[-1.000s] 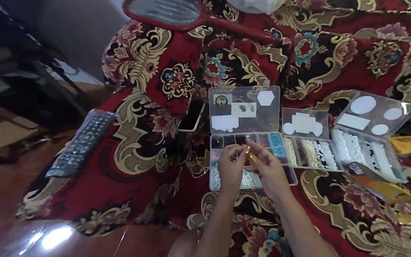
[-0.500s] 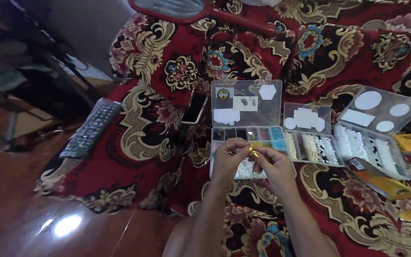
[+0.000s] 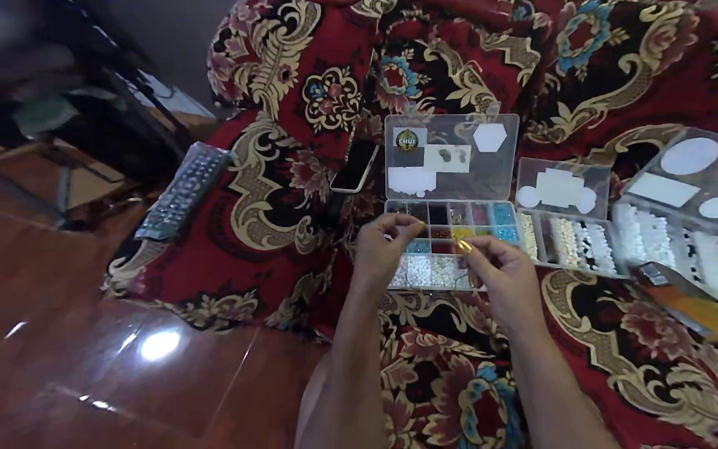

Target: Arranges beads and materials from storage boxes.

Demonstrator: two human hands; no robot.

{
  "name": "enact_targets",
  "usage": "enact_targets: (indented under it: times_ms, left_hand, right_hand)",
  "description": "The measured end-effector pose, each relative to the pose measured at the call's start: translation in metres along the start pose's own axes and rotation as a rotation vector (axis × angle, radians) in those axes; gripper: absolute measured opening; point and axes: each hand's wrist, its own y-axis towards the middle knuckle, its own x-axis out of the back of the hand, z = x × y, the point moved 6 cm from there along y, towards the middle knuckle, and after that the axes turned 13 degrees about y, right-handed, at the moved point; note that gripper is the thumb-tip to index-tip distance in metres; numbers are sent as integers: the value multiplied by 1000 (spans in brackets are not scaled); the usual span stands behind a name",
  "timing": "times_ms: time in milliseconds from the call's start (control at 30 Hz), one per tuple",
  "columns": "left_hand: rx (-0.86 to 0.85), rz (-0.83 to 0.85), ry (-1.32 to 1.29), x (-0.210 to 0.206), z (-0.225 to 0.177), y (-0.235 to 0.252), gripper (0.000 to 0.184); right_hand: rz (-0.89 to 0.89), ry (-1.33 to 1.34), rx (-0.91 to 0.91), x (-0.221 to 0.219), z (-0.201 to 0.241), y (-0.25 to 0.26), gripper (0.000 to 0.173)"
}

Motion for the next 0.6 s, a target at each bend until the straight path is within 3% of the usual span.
enact_targets:
  times_ms: [267, 600]
  left_hand:
    - [60, -190, 504, 20, 18, 7, 13]
    - [167, -64, 702, -12, 50, 25, 16]
  right_hand:
    - [-61, 139, 7, 7, 6, 0, 12]
    - [-26, 183, 1, 5, 8, -2, 12]
